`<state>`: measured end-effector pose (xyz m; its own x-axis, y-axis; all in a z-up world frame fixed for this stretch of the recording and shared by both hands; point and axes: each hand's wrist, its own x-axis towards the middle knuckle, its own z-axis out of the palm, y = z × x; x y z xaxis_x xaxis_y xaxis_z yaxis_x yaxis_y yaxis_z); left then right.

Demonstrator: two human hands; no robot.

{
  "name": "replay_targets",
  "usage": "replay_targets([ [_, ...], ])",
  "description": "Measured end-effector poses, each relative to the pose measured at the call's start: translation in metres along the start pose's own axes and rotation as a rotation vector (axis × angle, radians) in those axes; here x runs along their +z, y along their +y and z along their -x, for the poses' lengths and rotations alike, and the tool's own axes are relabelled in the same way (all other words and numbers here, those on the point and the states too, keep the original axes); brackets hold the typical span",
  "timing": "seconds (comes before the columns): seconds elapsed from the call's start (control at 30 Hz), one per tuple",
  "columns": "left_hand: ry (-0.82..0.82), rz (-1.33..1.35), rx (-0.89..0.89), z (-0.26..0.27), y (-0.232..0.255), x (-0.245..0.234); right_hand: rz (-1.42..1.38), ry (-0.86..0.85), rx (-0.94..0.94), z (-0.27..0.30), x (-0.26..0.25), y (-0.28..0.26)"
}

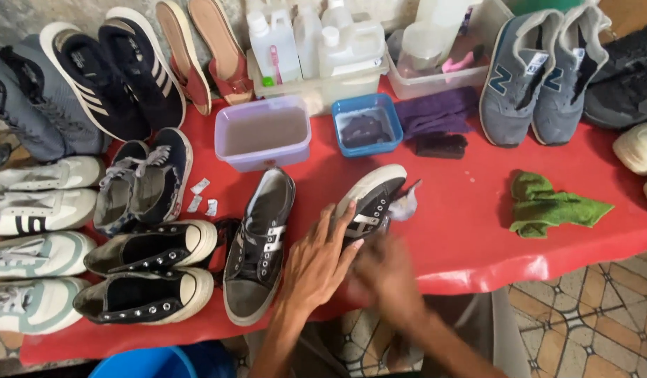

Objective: The person cleans a single black canvas sneaker on a red table. They wipe the shoe with a green cloth, then scrub the upper and sole with a brush, and finish by wiping again with the cloth.

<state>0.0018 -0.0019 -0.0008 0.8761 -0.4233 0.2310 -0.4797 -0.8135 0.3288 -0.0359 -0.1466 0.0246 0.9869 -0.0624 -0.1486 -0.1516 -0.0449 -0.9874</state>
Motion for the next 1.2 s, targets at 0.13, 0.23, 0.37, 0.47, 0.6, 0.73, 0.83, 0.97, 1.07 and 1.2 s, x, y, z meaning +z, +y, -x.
replay_targets([
  [0.13, -0.010, 0.028, -0.016, 0.000, 0.000, 0.000, -0.079, -0.185, 0.079, -0.011, -0.018, 0.060],
  [0.23, -0.011, -0.008, -0.008, 0.006, 0.002, 0.000, 0.794, 0.140, -0.711, -0.016, -0.028, 0.091],
  [0.37, -0.034, 0.015, -0.025, 0.004, 0.003, 0.001, 0.181, 0.050, -0.211, 0.000, -0.011, 0.038],
  [0.47, -0.005, -0.009, -0.019, 0.001, 0.002, 0.003, -0.375, 0.164, 0.390, 0.004, -0.004, 0.002],
  [0.6, -0.043, 0.005, -0.036, 0.001, 0.001, 0.002, -0.210, 0.030, 0.542, 0.019, -0.008, -0.016],
  [0.73, -0.029, -0.006, -0.029, 0.004, 0.003, 0.002, 0.811, 0.167, -0.622, -0.005, -0.049, 0.093],
  [0.83, -0.027, 0.021, -0.028, 0.001, 0.003, 0.001, 0.913, -0.109, -0.756, -0.003, -0.055, 0.094],
  [0.97, -0.042, -0.015, -0.043, 0.002, 0.003, 0.003, 0.855, -0.033, -0.737, -0.018, -0.071, 0.112],
  [1.07, -0.058, -0.002, -0.041, 0.001, 0.002, 0.000, 0.930, -0.099, -0.831, -0.014, -0.072, 0.109],
  [1.2, -0.111, 0.020, -0.074, -0.001, 0.001, -0.001, 0.984, 0.131, -0.641, -0.027, -0.081, 0.114],
])
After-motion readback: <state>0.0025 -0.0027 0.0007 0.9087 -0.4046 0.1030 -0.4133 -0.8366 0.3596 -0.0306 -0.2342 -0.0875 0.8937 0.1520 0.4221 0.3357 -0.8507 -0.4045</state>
